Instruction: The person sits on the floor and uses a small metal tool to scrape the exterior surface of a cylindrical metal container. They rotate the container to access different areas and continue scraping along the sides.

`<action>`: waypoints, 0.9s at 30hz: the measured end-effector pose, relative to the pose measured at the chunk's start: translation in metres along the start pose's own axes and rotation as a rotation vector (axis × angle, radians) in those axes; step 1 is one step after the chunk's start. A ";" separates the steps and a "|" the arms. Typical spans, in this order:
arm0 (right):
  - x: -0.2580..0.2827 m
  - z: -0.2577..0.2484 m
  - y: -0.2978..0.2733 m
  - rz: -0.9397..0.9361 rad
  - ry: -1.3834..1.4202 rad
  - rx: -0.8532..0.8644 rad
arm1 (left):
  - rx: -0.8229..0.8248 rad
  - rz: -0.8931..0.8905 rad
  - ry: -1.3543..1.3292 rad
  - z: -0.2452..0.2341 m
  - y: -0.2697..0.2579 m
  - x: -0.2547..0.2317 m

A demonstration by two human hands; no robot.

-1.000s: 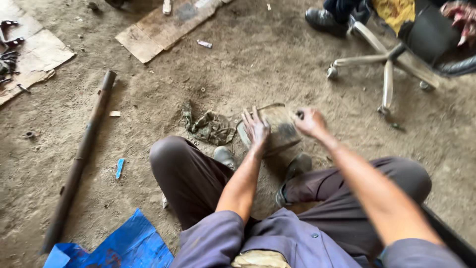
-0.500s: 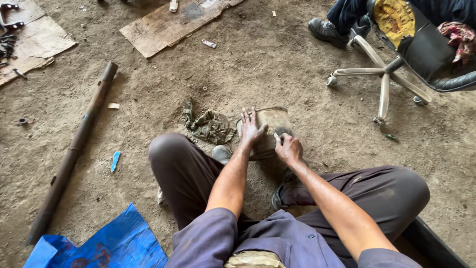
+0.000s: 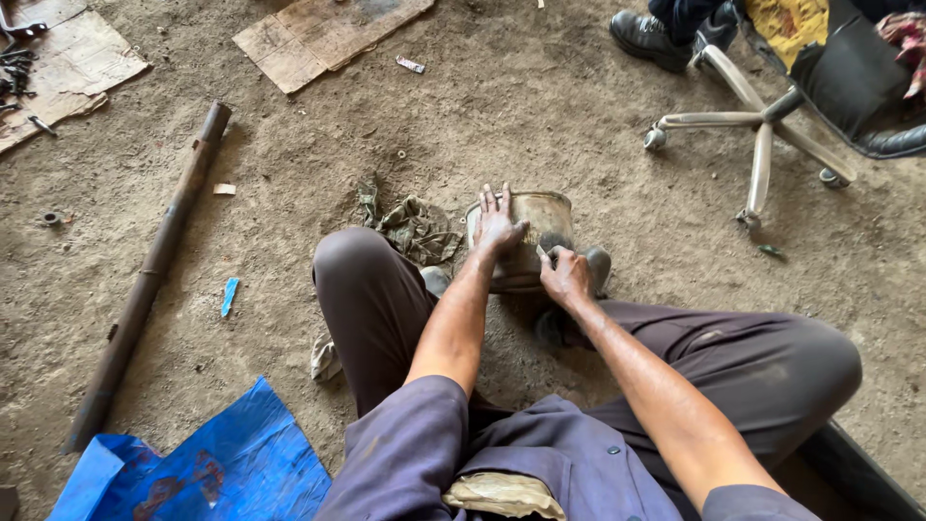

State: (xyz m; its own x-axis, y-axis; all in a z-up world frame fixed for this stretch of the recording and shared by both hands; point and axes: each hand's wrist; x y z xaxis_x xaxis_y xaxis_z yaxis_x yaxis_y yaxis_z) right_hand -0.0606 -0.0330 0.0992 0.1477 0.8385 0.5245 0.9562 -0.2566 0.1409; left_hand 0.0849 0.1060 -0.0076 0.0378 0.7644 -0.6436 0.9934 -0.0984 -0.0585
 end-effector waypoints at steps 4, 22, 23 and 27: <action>0.003 0.007 -0.013 -0.051 -0.024 -0.036 | -0.017 -0.002 0.005 -0.007 -0.007 0.009; -0.005 0.003 0.006 0.030 0.120 -0.095 | 0.007 -0.010 0.135 -0.005 -0.009 0.010; -0.009 -0.001 0.003 0.051 0.143 -0.110 | 0.046 0.026 0.211 -0.007 -0.014 0.011; -0.032 -0.011 0.007 0.311 0.888 -0.001 | 0.133 -0.081 0.088 -0.031 -0.046 0.006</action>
State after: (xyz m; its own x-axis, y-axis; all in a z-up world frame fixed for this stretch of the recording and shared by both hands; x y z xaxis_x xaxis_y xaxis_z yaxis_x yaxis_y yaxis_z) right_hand -0.0616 -0.0672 0.0921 0.1496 0.0591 0.9870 0.9057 -0.4087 -0.1128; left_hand 0.0425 0.1345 0.0149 -0.0263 0.8252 -0.5642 0.9707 -0.1137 -0.2116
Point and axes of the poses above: each hand's wrist, its own y-axis towards the middle knuckle, its own z-axis out of the palm, x = y × z, and after that the axes turned 8 degrees about -x, right-handed
